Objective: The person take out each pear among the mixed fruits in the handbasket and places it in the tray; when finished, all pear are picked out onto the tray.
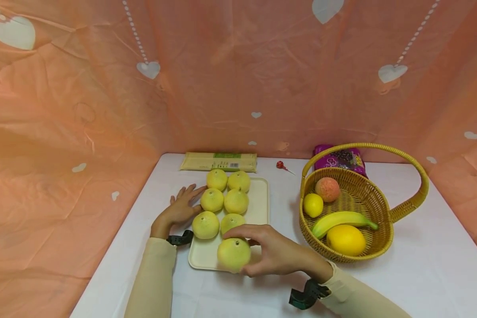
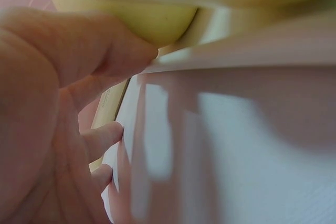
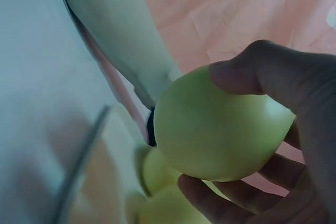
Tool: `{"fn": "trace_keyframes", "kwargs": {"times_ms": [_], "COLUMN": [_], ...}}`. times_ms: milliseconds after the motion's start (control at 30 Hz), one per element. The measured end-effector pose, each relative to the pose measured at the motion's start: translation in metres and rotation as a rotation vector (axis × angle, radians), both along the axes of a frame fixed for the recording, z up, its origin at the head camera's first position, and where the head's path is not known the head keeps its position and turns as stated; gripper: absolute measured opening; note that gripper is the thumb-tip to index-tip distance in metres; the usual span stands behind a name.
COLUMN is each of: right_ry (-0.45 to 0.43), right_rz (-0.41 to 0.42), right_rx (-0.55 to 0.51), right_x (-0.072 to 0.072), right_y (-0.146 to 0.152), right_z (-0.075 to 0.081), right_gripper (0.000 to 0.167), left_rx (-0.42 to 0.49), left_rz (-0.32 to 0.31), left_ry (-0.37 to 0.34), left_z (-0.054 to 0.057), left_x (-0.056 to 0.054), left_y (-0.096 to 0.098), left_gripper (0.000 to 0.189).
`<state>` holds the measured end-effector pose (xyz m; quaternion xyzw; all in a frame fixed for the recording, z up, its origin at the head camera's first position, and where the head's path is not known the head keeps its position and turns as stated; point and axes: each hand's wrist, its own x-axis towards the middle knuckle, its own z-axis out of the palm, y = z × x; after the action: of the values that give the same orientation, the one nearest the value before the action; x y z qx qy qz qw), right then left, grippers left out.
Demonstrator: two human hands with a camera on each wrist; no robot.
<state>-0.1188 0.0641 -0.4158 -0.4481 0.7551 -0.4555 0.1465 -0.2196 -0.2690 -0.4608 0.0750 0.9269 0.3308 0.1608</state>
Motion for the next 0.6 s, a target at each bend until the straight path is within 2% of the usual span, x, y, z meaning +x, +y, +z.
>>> {"fn": "trace_keyframes", "kwargs": {"times_ms": [233,600], "right_ry": [-0.039,0.211], "right_rz": [0.003,0.033], "right_rx": [0.007,0.018], "right_x": [0.001,-0.001], "right_y": [-0.022,-0.044], "right_z": [-0.014,-0.032], "right_gripper": [0.073,0.073], "left_rx": [-0.004,0.007], "left_rz": [-0.001,-0.001], "left_ry": [-0.001,-0.004], "left_z": [0.001,0.0], "left_x": [0.0,0.0], "left_y": [0.0,0.0], "left_gripper": [0.074,0.074]}}
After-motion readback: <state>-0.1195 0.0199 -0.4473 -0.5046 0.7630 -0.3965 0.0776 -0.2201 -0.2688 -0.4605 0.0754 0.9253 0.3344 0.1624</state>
